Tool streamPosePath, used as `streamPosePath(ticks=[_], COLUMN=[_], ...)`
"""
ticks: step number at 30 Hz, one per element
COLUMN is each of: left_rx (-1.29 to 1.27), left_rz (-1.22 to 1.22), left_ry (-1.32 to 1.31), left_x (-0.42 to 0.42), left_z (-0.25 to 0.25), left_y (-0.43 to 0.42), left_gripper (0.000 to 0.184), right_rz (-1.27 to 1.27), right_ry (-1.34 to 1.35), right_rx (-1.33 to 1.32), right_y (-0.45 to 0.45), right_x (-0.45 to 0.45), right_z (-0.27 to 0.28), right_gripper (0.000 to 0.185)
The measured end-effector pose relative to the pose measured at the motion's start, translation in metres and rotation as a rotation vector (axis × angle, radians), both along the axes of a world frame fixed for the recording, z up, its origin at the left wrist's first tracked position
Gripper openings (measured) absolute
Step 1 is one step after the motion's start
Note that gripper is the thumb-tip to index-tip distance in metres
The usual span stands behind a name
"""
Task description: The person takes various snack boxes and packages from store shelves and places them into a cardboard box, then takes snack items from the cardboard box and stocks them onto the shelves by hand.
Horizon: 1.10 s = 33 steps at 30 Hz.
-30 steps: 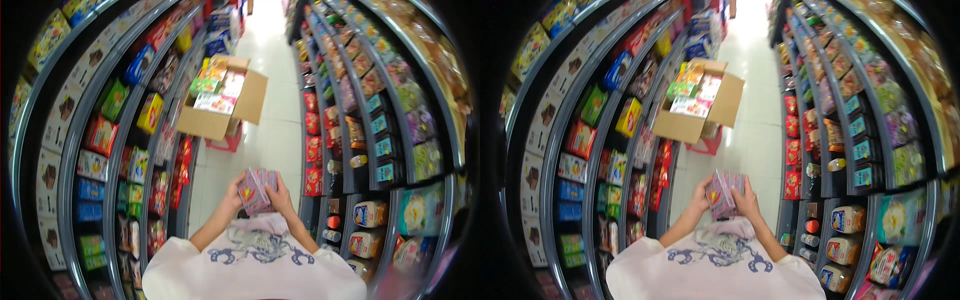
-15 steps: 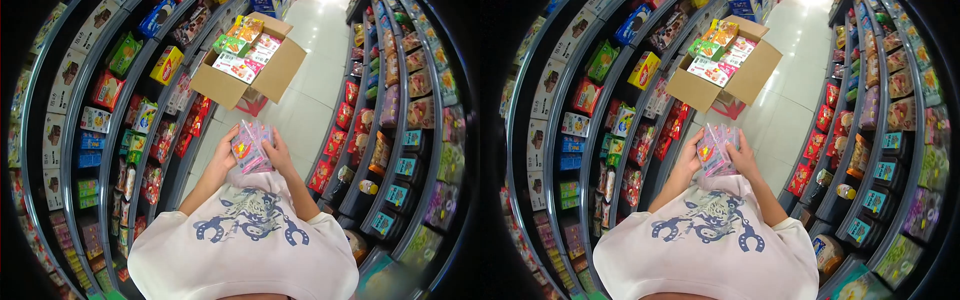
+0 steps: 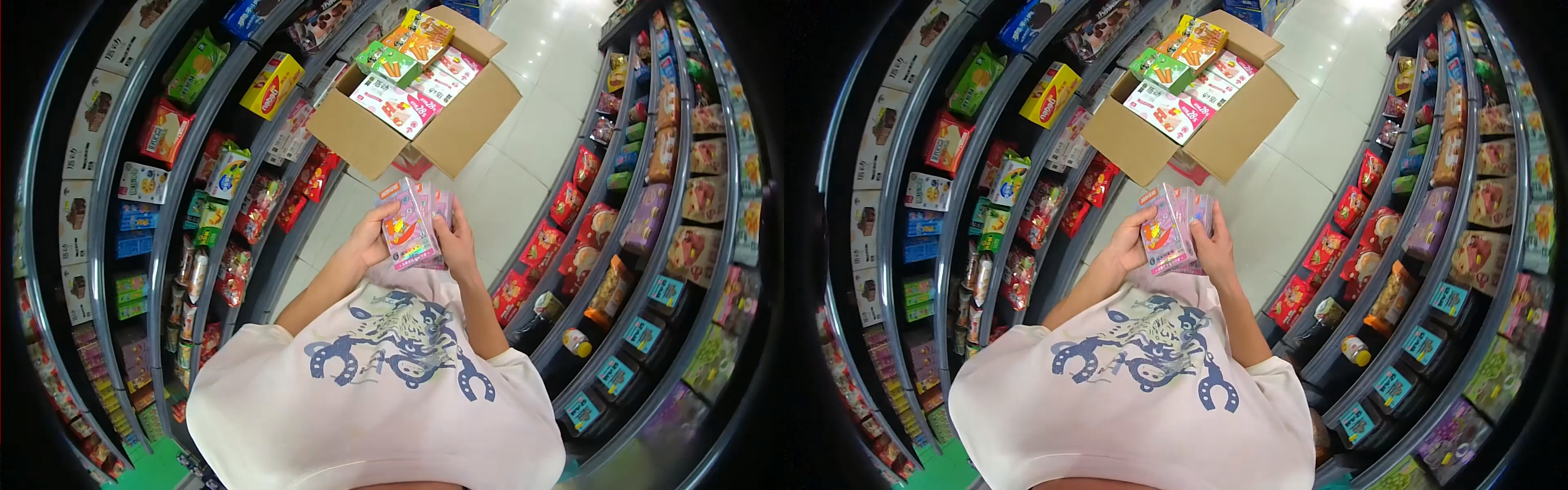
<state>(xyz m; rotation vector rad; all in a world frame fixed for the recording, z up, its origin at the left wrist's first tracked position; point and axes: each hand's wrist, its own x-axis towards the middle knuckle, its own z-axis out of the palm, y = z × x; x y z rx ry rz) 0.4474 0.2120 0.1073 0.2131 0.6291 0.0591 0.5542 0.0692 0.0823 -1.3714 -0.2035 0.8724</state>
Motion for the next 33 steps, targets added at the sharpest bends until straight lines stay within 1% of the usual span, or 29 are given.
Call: streamPosePath(ticks=[2, 5, 8, 11, 12, 15, 16, 17, 19, 23, 25, 27, 28, 30, 32, 33], left_rx=[-0.063, -0.109, -0.115, -0.137, -0.155, -0.233, -0.257, -0.275, -0.279, -0.303, -0.301, -0.237, -0.204, -0.141, -0.162, -0.171], left_rz=[-0.027, -0.067, -0.096, -0.105, -0.112, -0.145, -0.147, -0.143, -0.086, 0.012, 0.058, 0.164, 0.234, 0.382, 0.503, 0.546], left_ry=[-0.025, -0.042, -0.092, -0.083, -0.075, -0.086, -0.097, -0.103, -0.092, -0.037, -0.029, 0.016, 0.047, 0.099, 0.128, 0.149], left_x=[0.016, 0.047, 0.079, 0.103, 0.108, 0.124, 0.129, 0.132, 0.135, 0.139, 0.136, 0.134, 0.133, 0.132, 0.127, 0.125], left_z=[-0.005, -0.015, -0.016, -0.021, -0.024, -0.035, -0.037, -0.04, -0.057, -0.076, -0.087, -0.089, -0.087, -0.076, -0.085, -0.086], left_y=[0.011, 0.034, 0.061, 0.096, 0.108, 0.137, 0.147, 0.156, 0.168, 0.195, 0.205, 0.21, 0.211, 0.21, 0.199, 0.192], left_gripper=[0.042, 0.042, 0.043, 0.043, 0.042, 0.04, 0.04, 0.039, 0.039, 0.04, 0.041, 0.04, 0.04, 0.041, 0.043, 0.044], right_rz=[0.004, -0.028, -0.127, -0.143, -0.141, -0.151, -0.154, -0.152, -0.138, -0.084, -0.059, -0.006, 0.051, 0.211, 0.37, 0.467], right_ry=[-0.073, 0.012, -0.028, 0.0, -0.01, -0.044, -0.016, -0.016, -0.012, -0.004, 0.094, 0.189, 0.155, 0.036, -0.041, -0.074], right_rx=[-0.052, -0.051, 0.006, -0.023, -0.061, -0.174, -0.237, -0.233, -0.201, -0.196, -0.186, -0.18, -0.169, -0.246, -0.26, -0.294], right_y=[0.009, 0.025, 0.05, 0.078, 0.093, 0.117, 0.128, 0.133, 0.145, 0.167, 0.181, 0.199, 0.204, 0.214, 0.229, 0.242], right_x=[0.016, 0.042, 0.062, 0.082, 0.087, 0.101, 0.106, 0.112, 0.127, 0.172, 0.201, 0.234, 0.252, 0.292, 0.331, 0.342], right_z=[-0.011, 0.005, 0.002, 0.004, 0.017, 0.007, 0.014, 0.012, 0.008, 0.006, 0.003, -0.006, -0.025, -0.068, -0.105, -0.097], right_gripper=[0.065, 0.062, 0.062, 0.064, 0.065, 0.065, 0.065, 0.065, 0.065, 0.055, 0.052, 0.053, 0.054, 0.054, 0.051, 0.051])
